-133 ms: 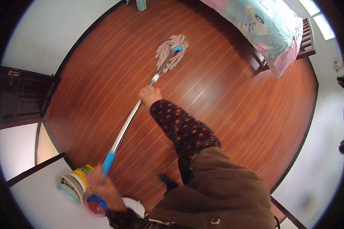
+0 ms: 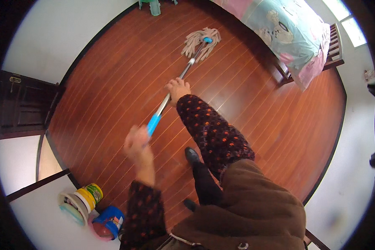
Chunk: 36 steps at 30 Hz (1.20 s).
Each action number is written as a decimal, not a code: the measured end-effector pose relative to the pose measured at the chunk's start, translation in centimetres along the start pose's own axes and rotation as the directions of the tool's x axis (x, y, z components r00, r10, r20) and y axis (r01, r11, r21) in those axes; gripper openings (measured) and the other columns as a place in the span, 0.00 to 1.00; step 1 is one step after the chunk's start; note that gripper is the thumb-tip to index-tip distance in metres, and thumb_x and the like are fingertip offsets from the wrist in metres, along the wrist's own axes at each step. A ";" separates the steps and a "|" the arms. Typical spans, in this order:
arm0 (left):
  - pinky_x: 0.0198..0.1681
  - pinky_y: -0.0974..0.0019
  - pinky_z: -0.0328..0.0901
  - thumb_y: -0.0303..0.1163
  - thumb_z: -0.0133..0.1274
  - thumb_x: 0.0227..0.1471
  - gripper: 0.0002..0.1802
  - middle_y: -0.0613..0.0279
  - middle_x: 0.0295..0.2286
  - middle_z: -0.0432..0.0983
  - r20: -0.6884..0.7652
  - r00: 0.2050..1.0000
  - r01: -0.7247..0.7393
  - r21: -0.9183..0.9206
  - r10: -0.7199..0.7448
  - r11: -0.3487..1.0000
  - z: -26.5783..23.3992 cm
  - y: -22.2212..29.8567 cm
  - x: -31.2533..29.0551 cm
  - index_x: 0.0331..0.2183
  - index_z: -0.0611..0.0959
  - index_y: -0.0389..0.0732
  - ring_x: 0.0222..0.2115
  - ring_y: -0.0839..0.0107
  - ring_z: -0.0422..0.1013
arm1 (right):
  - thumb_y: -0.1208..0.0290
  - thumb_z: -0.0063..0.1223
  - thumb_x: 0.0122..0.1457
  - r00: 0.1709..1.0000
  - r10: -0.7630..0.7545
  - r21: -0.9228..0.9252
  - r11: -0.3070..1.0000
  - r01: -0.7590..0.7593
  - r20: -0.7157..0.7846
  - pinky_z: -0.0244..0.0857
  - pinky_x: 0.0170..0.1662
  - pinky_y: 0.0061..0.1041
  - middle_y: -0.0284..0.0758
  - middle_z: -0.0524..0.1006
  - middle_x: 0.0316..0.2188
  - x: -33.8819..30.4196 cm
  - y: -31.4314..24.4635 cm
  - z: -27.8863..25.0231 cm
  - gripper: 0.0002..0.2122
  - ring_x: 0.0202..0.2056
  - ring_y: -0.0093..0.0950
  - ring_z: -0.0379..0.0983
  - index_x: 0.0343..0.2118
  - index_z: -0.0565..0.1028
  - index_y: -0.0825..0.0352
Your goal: The person mops a wooden floor in a bedroom using a string mop with a blue handle. They move the mop back and forth across the floor, covering areas near a bed, stacked buckets, and a rice cooker, then exit the room.
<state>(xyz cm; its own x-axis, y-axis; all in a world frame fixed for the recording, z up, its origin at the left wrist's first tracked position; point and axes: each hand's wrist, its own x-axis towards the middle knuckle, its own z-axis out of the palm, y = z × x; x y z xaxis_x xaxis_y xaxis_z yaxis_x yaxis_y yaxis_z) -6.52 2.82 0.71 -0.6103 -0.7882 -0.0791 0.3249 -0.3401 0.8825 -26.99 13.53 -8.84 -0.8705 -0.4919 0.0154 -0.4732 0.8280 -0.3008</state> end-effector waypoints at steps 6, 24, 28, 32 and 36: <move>0.27 0.69 0.56 0.23 0.51 0.48 0.14 0.66 0.16 0.64 0.307 0.946 -0.125 0.041 0.106 0.991 1.6 -0.1 -2.3 0.15 0.68 0.41 0.19 0.76 0.59 | 0.61 0.65 0.43 0.974 -0.120 0.118 0.982 0.145 -0.194 0.55 0.54 0.43 0.33 0.72 0.46 -2.0 1.7 -2.5 0.24 0.54 0.37 0.62 0.46 0.74 0.54; 0.20 0.62 0.48 0.44 0.39 0.62 0.26 0.70 0.10 0.48 0.041 0.696 -0.694 0.295 0.717 0.656 -46.2 41.8 -45.3 0.13 0.58 0.50 0.11 0.74 0.49 | 0.60 0.61 0.43 0.701 -0.713 0.369 0.659 0.656 0.028 0.60 0.40 0.37 0.30 0.79 0.26 -46.5 -35.9 21.8 0.08 0.33 0.33 0.75 0.27 0.78 0.54; 0.19 0.65 0.48 0.45 0.39 0.62 0.26 0.72 0.10 0.47 -0.131 0.661 -0.673 0.331 0.739 0.661 -45.9 40.1 -49.8 0.14 0.58 0.51 0.11 0.76 0.49 | 0.58 0.61 0.42 0.685 -0.726 0.361 0.623 0.694 -0.065 0.58 0.41 0.34 0.30 0.78 0.26 -51.2 -35.2 22.6 0.10 0.32 0.31 0.74 0.27 0.78 0.54; 0.18 0.69 0.48 0.46 0.40 0.63 0.28 0.73 0.10 0.45 -0.158 0.651 -0.648 0.395 0.743 0.652 -44.9 38.9 -50.6 0.13 0.57 0.52 0.10 0.78 0.47 | 0.57 0.61 0.41 0.677 -0.736 0.391 0.625 0.676 0.007 0.59 0.39 0.35 0.30 0.78 0.25 -51.8 -31.0 21.1 0.10 0.34 0.31 0.74 0.26 0.78 0.54; 0.21 0.66 0.50 0.40 0.39 0.62 0.25 0.71 0.11 0.48 -0.008 0.650 -0.622 0.569 0.760 0.538 -43.4 38.4 -49.3 0.14 0.58 0.49 0.12 0.76 0.47 | 0.63 0.59 0.37 0.768 -0.640 0.396 0.701 0.594 -0.019 0.62 0.39 0.36 0.32 0.77 0.25 -52.0 -23.0 17.2 0.10 0.34 0.37 0.74 0.24 0.76 0.59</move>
<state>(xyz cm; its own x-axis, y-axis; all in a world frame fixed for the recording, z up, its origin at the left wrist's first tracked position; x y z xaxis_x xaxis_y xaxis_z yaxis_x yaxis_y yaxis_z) 67.33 6.35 18.36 -0.1436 -0.7749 0.6156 0.1431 0.5992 0.7877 31.48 15.41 -19.11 -0.3681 -0.9027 0.2226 -0.7950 0.1815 -0.5788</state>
